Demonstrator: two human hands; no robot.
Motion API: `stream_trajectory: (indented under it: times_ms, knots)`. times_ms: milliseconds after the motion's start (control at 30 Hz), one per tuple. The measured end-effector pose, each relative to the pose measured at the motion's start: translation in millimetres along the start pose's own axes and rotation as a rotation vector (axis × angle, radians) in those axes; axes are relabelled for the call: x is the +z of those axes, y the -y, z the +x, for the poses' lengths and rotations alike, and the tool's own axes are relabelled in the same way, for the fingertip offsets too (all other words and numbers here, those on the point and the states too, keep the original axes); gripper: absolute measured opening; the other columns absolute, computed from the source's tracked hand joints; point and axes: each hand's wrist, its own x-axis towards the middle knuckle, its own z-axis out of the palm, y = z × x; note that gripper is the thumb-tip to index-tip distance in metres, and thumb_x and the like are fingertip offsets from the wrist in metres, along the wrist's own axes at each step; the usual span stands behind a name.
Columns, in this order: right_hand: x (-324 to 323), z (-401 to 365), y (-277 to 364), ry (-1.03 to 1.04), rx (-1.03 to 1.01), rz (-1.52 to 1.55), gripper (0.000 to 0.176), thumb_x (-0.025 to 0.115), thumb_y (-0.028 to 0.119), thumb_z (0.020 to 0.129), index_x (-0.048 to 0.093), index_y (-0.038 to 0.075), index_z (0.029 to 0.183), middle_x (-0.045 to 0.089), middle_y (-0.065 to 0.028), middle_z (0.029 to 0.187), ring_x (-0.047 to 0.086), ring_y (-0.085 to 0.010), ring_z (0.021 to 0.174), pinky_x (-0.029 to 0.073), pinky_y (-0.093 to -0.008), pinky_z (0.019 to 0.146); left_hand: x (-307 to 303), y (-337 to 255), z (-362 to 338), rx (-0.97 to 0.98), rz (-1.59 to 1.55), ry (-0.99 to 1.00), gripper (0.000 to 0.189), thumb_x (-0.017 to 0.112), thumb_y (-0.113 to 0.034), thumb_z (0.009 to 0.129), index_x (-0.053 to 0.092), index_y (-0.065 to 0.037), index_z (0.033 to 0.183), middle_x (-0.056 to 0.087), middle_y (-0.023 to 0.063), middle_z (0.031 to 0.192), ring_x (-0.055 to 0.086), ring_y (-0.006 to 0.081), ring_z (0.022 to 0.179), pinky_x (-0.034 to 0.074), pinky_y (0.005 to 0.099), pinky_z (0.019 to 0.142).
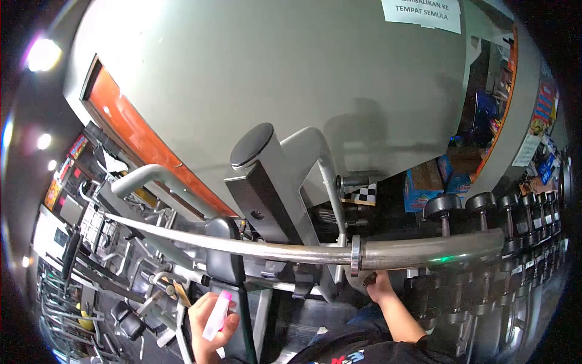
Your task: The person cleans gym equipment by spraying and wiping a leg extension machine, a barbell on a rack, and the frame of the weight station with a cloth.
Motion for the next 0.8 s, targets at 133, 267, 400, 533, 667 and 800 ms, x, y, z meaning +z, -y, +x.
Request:
stream_trajectory:
  times_ms: [133, 267, 400, 533, 667, 800]
  knots:
    - [-39, -10, 9, 0.001, 0.033, 0.211, 0.037, 0.049, 0.034, 0.097, 0.055, 0.010, 0.125, 0.056, -0.0090, 0.128, 0.052, -0.0237, 0.120, 0.041, -0.0371, 0.101, -6, -48, 34, -0.033, 0.174, 0.163, 0.037, 0.077, -0.032, 0.070, 0.067, -0.001, 0.086, 0.064, 0.0127, 0.076, 0.064, 0.0304, 0.064, 0.051, 0.0353, 0.058]
    - [-82, 9, 38, 0.178, 0.484, 0.995, 0.035, 0.052, 0.031, 0.096, 0.056, 0.010, 0.123, 0.056, -0.0098, 0.128, 0.053, -0.0247, 0.118, 0.041, -0.0376, 0.099, -5, -102, 76, 0.067, 0.432, 0.050, 0.032, 0.079, -0.027, 0.068, 0.066, -0.003, 0.086, 0.063, 0.0096, 0.078, 0.064, 0.0289, 0.063, 0.051, 0.0355, 0.057]
    - [-103, 38, 62, 0.352, 0.892, 1.582, 0.033, 0.054, 0.028, 0.095, 0.057, 0.009, 0.121, 0.055, -0.0104, 0.128, 0.053, -0.0255, 0.116, 0.041, -0.0380, 0.098, 10, -133, 101, -0.090, 0.702, 0.204, 0.038, 0.074, -0.035, 0.072, 0.065, -0.002, 0.088, 0.062, 0.0122, 0.079, 0.062, 0.0330, 0.065, 0.050, 0.0389, 0.059]
    - [-80, 56, 144, 0.456, 0.153, 0.306, 0.041, 0.057, 0.019, 0.088, 0.056, -0.001, 0.124, 0.061, -0.0100, 0.117, 0.053, -0.0227, 0.111, 0.037, -0.0364, 0.100, 26, -138, 102, -0.073, 0.725, 0.024, 0.033, 0.073, -0.033, 0.072, 0.064, -0.004, 0.084, 0.057, 0.0113, 0.074, 0.061, 0.0322, 0.062, 0.048, 0.0393, 0.056]
    - [-61, 74, 157, 0.662, 0.359, 0.476, 0.038, 0.057, 0.020, 0.091, 0.056, -0.002, 0.123, 0.062, -0.0077, 0.113, 0.055, -0.0204, 0.107, 0.040, -0.0340, 0.097, 27, -154, 107, -0.193, 0.940, 0.048, 0.030, 0.073, -0.033, 0.070, 0.060, -0.006, 0.077, 0.053, 0.0109, 0.070, 0.060, 0.0325, 0.061, 0.046, 0.0403, 0.054]
    - [-38, 88, 147, 0.794, 0.235, 0.629, 0.039, 0.058, 0.025, 0.093, 0.057, -0.002, 0.121, 0.063, -0.0057, 0.111, 0.058, -0.0170, 0.101, 0.043, -0.0312, 0.093, 18, -161, 97, -0.272, 0.889, 0.368, 0.023, 0.074, -0.023, 0.063, 0.061, -0.011, 0.078, 0.058, 0.0073, 0.072, 0.063, 0.0322, 0.066, 0.049, 0.0410, 0.057]
